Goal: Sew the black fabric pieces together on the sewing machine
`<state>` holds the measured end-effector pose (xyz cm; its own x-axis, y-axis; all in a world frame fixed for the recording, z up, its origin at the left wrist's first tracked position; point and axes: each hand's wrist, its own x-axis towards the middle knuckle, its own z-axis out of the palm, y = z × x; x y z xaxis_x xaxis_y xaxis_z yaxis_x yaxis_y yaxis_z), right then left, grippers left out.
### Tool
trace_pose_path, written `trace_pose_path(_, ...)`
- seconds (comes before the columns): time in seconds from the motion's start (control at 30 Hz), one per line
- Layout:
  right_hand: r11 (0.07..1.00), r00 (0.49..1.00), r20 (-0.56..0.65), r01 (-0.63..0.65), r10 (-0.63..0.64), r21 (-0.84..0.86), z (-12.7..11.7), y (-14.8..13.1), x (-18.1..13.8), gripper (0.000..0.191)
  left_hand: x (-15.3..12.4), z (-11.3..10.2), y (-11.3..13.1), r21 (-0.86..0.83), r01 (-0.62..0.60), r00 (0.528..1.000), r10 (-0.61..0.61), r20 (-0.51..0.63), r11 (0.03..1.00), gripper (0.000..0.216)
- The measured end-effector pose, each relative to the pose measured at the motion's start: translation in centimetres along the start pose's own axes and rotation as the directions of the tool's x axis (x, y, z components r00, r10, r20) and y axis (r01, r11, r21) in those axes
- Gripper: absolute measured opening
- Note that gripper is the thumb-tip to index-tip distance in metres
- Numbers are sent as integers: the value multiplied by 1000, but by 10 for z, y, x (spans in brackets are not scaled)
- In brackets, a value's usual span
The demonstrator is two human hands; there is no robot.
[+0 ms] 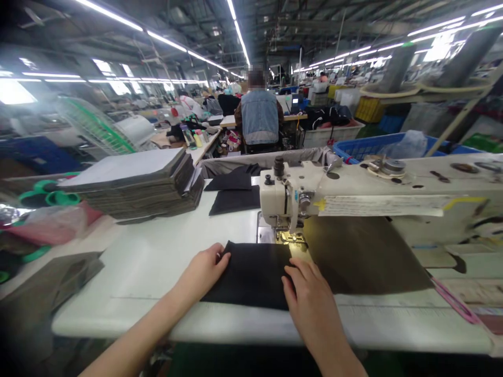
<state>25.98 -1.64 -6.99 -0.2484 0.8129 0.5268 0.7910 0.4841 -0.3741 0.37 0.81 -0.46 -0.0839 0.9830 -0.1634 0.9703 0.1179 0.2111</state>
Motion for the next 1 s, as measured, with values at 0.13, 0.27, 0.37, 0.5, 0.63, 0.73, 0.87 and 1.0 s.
trace_pose_path(0.13, 999, 999, 3, 35, -35, -15, 1, -2, 2, 25, -3, 3, -1, 78, -45, 996, 51, -68, 996, 21)
trace_pose_path(0.27, 981, 977, 98, 189, -192, 40, 3, -4, 8, 50, 4, 5, -4, 191, -583, 785, 608, -122, 790, 48)
trace_pose_path(0.37, 990, 972, 187, 142, -141, 6, 3, -14, 20, 48, 5, 18, 6, 160, -727, 668, 742, -59, 668, 43)
trace_pose_path(0.5, 998, 985, 170, 5, 6, -63, 9, -45, 40, 36, -5, 45, 25, 143, -581, 773, 598, -211, 801, 41)
trace_pose_path(0.63, 994, 989, 104, 104, -108, 43, 26, -61, 36, 46, -11, 60, 19, 179, -579, 760, 606, -233, 795, 56)
trace_pose_path(0.73, 997, 988, 134, 74, -75, 13, 28, -45, 17, 45, -10, 60, 5, 199, -557, 765, 591, -255, 806, 51)
trace_pose_path(0.87, 999, 992, 129, 18, -14, -27, 12, -10, -3, 39, -10, 53, 5, 175, -539, 779, 566, -268, 824, 46)
trace_pose_path(1.0, 999, 989, 140, 48, -46, -10, 1, 2, -1, 36, -4, 43, 30, 96, -621, 759, 628, -173, 778, 52)
